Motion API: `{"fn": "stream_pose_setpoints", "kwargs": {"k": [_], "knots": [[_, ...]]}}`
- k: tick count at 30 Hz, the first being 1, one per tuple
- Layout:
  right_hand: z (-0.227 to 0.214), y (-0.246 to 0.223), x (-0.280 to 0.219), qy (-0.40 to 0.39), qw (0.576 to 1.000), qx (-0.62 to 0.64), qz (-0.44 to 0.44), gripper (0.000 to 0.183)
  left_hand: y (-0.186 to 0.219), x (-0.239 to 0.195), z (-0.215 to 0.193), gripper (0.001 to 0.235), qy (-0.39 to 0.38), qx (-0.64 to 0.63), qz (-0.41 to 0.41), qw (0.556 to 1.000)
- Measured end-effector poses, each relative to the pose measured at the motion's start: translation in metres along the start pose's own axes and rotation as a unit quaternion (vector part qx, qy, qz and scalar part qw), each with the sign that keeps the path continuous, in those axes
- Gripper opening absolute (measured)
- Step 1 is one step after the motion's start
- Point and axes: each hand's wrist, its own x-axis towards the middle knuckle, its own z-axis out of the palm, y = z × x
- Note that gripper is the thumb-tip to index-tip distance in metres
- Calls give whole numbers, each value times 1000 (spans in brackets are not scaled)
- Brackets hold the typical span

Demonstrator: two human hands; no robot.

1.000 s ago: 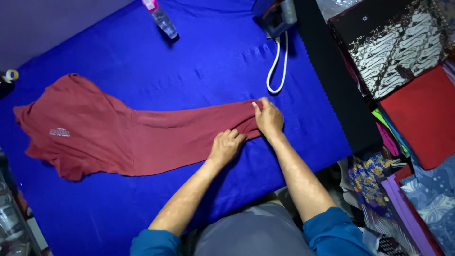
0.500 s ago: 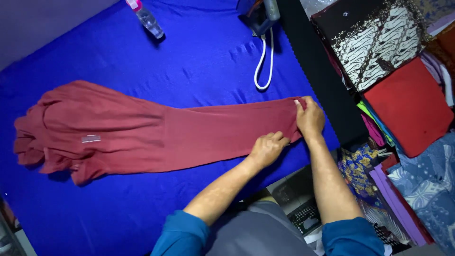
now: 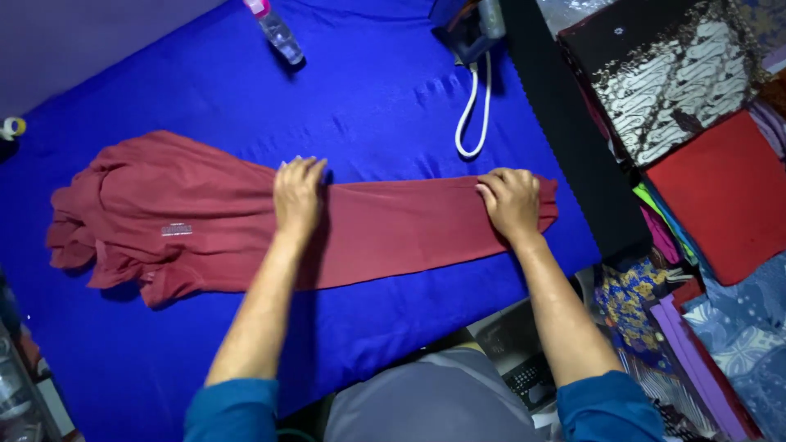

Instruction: Ironing a maroon long-sleeved shirt on a flat mattress surface.

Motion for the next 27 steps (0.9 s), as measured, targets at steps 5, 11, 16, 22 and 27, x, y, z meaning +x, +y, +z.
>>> {"fn": "stream_pose_setpoints", "kwargs": {"k": [5,11,16,22,27], "knots": [[17,-17,11,-47,996,24,-69,23,-60,4,-11,25,-79,62,46,994],[37,-8,4,-50,999,-17,1,11,-66,12,-26,19,-233,35,0,972],[48,-1,-5,-22,1000,15,3,8,-64,22,-38,26,-270,66,12,961],[45,-5,-5,-28,1000,3,11,7,-72,23,-37,27,-319,61,-5,946],[46,-4,-7,-21,1000,12,9,7,-66,25,-48,28,-341,40,0,939]]}}
